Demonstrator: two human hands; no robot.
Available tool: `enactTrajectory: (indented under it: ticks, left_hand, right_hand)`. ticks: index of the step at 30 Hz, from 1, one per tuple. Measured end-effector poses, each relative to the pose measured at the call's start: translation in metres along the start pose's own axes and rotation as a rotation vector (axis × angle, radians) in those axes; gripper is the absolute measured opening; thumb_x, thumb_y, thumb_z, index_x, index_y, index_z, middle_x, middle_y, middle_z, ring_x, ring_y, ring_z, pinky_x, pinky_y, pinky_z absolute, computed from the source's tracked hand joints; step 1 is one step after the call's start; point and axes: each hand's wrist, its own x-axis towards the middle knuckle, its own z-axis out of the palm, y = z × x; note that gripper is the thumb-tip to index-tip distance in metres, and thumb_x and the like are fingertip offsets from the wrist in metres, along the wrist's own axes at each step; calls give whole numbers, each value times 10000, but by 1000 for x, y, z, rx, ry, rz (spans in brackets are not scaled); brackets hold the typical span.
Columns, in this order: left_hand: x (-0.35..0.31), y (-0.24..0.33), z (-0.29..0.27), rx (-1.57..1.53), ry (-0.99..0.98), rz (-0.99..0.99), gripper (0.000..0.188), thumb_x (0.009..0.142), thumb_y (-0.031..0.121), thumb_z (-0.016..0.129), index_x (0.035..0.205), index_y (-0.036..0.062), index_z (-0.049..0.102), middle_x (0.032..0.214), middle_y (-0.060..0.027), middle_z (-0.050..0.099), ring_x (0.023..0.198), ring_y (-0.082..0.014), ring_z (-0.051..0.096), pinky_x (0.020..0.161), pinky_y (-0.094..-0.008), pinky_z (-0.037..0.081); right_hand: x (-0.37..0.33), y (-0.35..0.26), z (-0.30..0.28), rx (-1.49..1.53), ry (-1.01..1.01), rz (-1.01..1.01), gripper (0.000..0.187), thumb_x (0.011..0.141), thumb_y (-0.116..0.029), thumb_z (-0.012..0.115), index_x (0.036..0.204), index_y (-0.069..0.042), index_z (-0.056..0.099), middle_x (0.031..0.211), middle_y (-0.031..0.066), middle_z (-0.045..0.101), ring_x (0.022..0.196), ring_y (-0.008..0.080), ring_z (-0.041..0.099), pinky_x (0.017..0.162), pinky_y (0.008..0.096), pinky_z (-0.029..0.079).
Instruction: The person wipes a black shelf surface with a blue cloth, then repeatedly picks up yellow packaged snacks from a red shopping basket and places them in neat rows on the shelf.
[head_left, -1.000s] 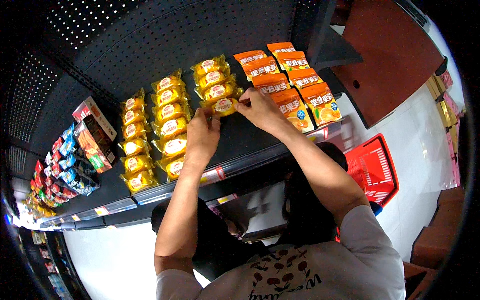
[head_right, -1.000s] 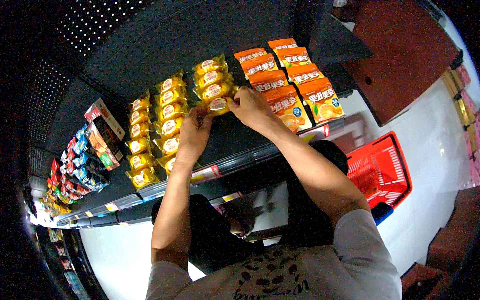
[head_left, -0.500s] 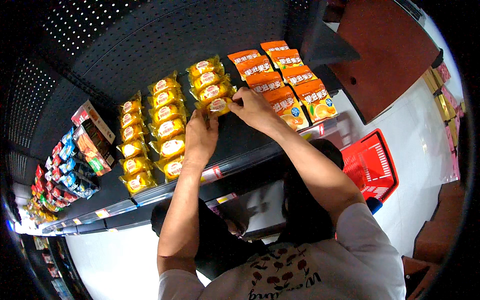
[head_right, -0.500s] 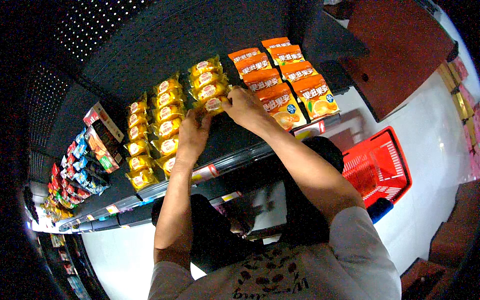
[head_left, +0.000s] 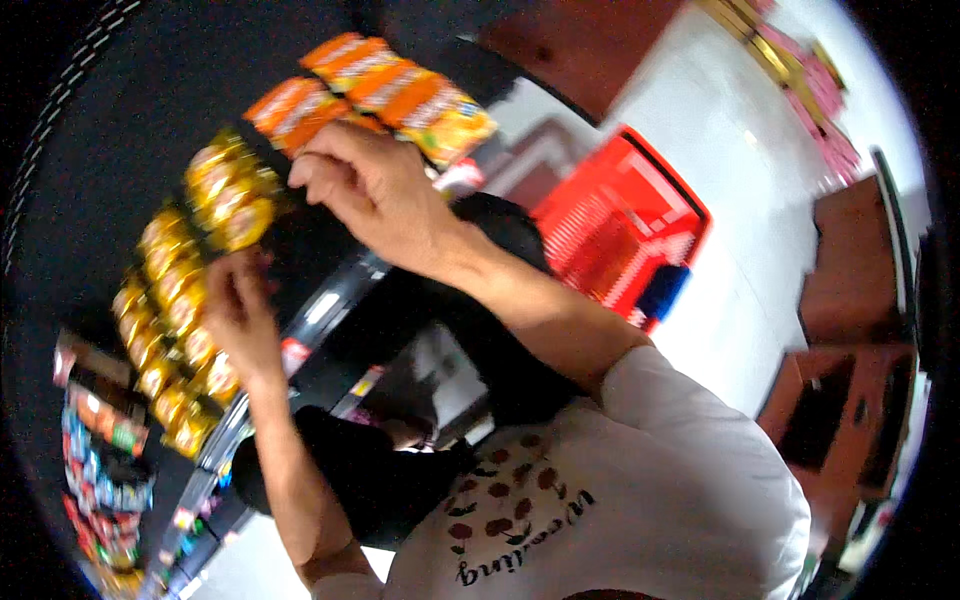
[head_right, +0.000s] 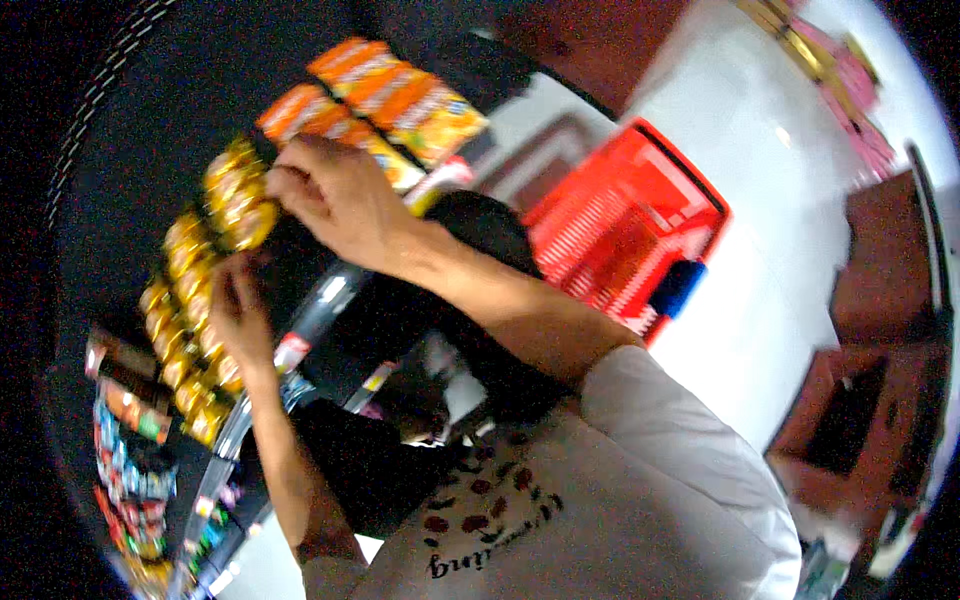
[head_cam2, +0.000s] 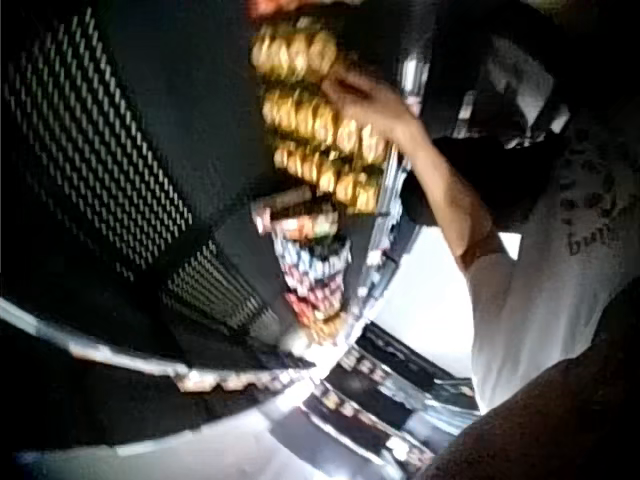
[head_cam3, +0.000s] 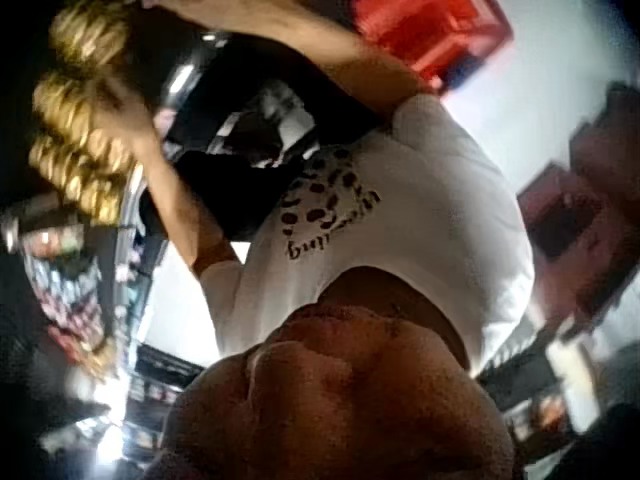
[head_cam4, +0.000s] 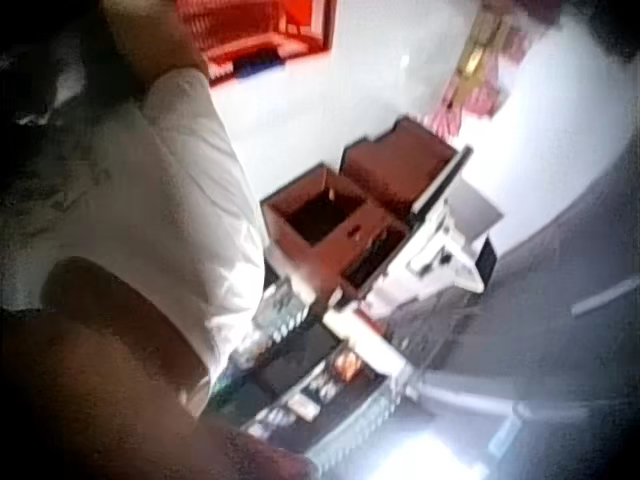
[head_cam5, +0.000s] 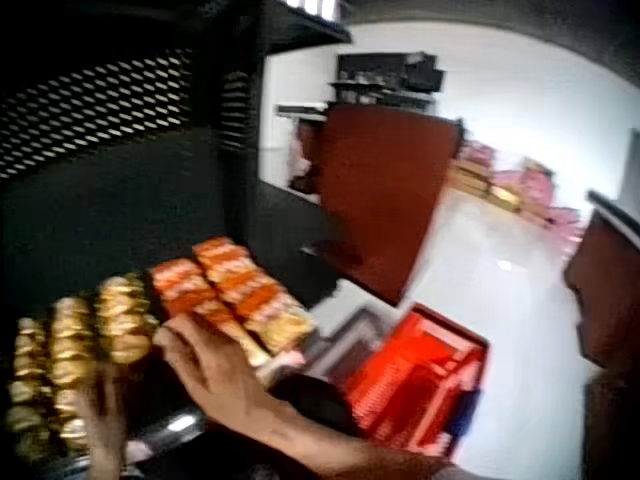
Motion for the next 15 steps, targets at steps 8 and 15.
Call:
enactTrajectory:
  ticks: [8, 15]
  left_hand:
    - [-30, 30, 21, -214, -130, -218, 425, 1033, 359, 464, 698, 98, 487, 568, 16, 468, 424, -22, 385, 395, -194, 268]
    - [-34, 40, 56, -204, -205, -97, 456, 1030, 345, 480, 642, 110, 430, 561, 47, 368, 505, -20, 298, 476, -220, 187]
  right_hand:
    - [-149, 35, -141, -91, 369, 503, 99, 958, -150, 598, 956, -53, 581, 752, 20, 563, 687, 99, 556, 600, 253, 458]
    - [-381, 216, -283, -964, 178, 823, 393, 971, -289, 551, 1284, -58, 488, 1072, 154, 669, 829, 267, 661, 718, 431, 543]
